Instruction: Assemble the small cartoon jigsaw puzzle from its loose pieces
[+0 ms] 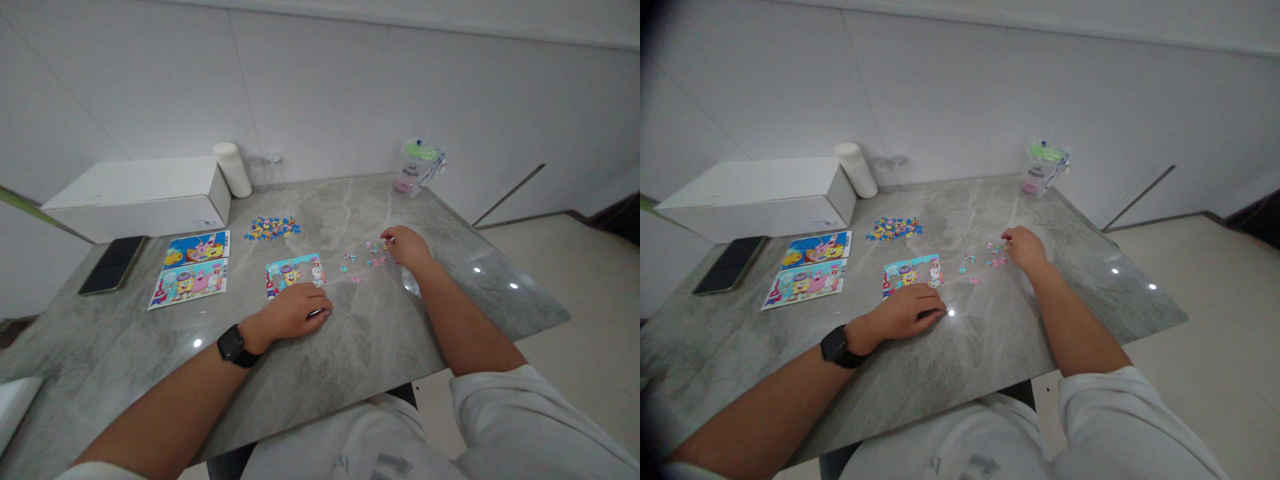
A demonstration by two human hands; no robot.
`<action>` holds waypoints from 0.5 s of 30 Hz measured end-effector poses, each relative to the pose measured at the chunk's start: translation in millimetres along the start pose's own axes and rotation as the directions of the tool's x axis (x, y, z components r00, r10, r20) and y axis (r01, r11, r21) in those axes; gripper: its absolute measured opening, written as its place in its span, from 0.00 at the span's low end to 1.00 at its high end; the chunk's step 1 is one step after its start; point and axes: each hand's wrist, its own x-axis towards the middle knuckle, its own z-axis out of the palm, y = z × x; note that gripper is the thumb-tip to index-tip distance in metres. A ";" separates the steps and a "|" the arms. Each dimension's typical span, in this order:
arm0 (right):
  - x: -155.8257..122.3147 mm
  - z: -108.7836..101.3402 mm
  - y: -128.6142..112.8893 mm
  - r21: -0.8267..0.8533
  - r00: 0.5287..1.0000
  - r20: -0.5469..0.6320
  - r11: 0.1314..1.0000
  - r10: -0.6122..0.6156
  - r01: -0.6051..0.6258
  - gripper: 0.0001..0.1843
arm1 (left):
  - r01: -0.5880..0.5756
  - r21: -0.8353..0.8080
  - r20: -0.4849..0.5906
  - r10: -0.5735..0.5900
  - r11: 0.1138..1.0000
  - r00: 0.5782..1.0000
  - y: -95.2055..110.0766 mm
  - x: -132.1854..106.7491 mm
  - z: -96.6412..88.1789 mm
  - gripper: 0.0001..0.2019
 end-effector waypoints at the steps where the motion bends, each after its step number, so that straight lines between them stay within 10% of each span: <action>1: -0.3 -0.3 1.0 -0.018 1.000 0.013 1.000 0.009 -0.008 0.16 | 0.000 -0.001 0.001 0.000 1.000 1.000 0.2 0.0 -0.1 0.12; 15: 1.5 15.9 -23.5 -0.061 0.989 0.080 0.990 -0.121 0.126 0.20 | -0.005 0.004 0.011 0.005 1.000 1.000 -0.2 1.0 -0.2 0.11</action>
